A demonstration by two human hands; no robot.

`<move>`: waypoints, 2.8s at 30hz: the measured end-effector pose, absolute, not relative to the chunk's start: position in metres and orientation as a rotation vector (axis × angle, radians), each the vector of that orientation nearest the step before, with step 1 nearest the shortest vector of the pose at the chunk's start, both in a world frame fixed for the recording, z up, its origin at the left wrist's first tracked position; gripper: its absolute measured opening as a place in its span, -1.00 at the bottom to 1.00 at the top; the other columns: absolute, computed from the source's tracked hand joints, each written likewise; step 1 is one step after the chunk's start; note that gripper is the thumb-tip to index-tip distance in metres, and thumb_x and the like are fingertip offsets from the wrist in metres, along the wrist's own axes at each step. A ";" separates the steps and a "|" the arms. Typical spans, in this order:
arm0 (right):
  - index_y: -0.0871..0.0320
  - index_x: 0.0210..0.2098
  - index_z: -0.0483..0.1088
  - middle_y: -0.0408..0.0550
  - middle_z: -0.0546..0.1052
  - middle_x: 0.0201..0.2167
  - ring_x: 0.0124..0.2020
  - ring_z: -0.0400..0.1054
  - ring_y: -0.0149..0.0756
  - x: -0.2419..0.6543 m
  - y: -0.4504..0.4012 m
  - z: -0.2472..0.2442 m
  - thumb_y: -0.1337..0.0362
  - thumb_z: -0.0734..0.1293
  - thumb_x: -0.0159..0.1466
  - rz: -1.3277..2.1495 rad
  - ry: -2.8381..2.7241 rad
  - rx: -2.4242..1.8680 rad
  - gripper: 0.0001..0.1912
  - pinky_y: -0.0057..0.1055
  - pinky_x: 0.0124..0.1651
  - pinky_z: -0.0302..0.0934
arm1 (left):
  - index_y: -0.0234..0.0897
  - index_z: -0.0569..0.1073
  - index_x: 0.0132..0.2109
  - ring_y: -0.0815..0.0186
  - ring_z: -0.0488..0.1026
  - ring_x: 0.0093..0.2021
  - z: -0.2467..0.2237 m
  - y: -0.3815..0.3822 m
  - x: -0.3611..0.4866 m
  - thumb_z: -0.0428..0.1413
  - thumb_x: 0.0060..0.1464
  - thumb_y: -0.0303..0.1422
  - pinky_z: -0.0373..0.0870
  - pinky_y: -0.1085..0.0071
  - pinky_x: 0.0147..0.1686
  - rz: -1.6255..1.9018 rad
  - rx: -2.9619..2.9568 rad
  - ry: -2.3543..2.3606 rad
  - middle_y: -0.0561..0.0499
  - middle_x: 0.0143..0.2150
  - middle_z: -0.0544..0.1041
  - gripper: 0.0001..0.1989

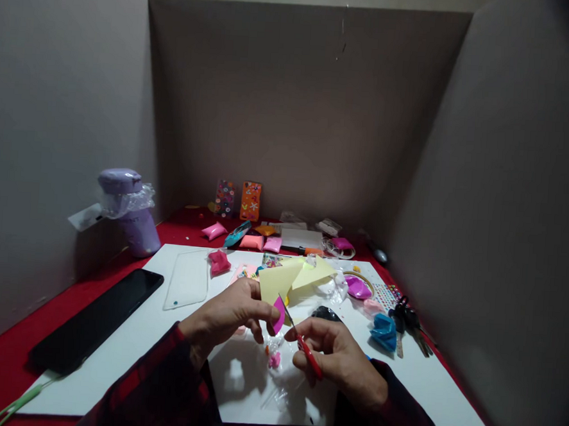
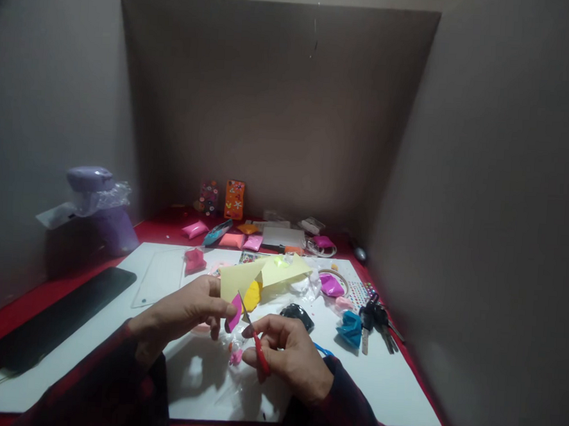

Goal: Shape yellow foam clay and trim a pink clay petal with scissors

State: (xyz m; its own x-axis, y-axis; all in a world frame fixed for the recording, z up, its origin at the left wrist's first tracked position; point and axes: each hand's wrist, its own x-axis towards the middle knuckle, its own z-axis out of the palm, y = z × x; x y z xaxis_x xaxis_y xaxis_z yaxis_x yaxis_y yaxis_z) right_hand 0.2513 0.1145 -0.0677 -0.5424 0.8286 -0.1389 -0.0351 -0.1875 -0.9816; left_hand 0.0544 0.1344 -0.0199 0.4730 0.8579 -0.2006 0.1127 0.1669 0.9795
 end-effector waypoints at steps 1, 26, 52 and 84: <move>0.27 -0.33 0.37 -0.26 0.27 -0.72 -0.69 0.11 -0.56 0.251 0.115 -0.068 0.19 0.48 -0.04 1.795 -1.461 -0.948 -0.63 -0.60 -0.57 0.02 | -0.39 0.48 -0.41 0.42 0.37 -0.52 -0.020 0.134 0.054 0.12 -0.20 -0.45 0.32 0.57 -0.58 0.669 1.320 0.962 0.01 -0.48 0.45 -0.88; 0.16 -0.29 0.21 -0.09 0.47 -0.36 -0.33 0.36 -0.34 0.262 0.125 -0.065 0.23 0.47 0.06 1.556 -1.312 -0.771 -0.63 -0.52 -0.35 0.13 | -0.44 0.53 -0.38 0.40 0.38 -0.54 -0.026 0.127 0.063 0.17 -0.15 -0.41 0.34 0.57 -0.61 0.660 1.297 0.871 -0.07 -0.48 0.49 -0.84; 0.14 -0.17 0.34 -0.11 0.44 -0.38 -0.31 0.35 -0.27 0.254 0.121 -0.075 0.26 0.48 0.05 1.430 -1.309 -0.724 -0.62 -0.32 -0.16 0.27 | -0.41 0.47 -0.42 0.43 0.34 -0.52 -0.035 0.119 0.086 0.18 -0.10 -0.31 0.25 0.58 -0.58 0.648 1.387 0.935 0.01 -0.51 0.41 -0.80; 0.11 -0.22 0.27 -0.10 0.52 -0.31 -0.30 0.43 -0.23 0.237 0.115 -0.067 0.29 0.53 -0.07 1.213 -0.634 -0.710 -0.51 -0.36 -0.29 0.32 | -0.35 0.38 -0.48 0.49 0.20 -0.50 -0.052 0.104 0.141 0.24 -0.14 -0.18 0.17 0.58 -0.50 1.309 0.967 1.002 0.10 -0.52 0.34 -0.70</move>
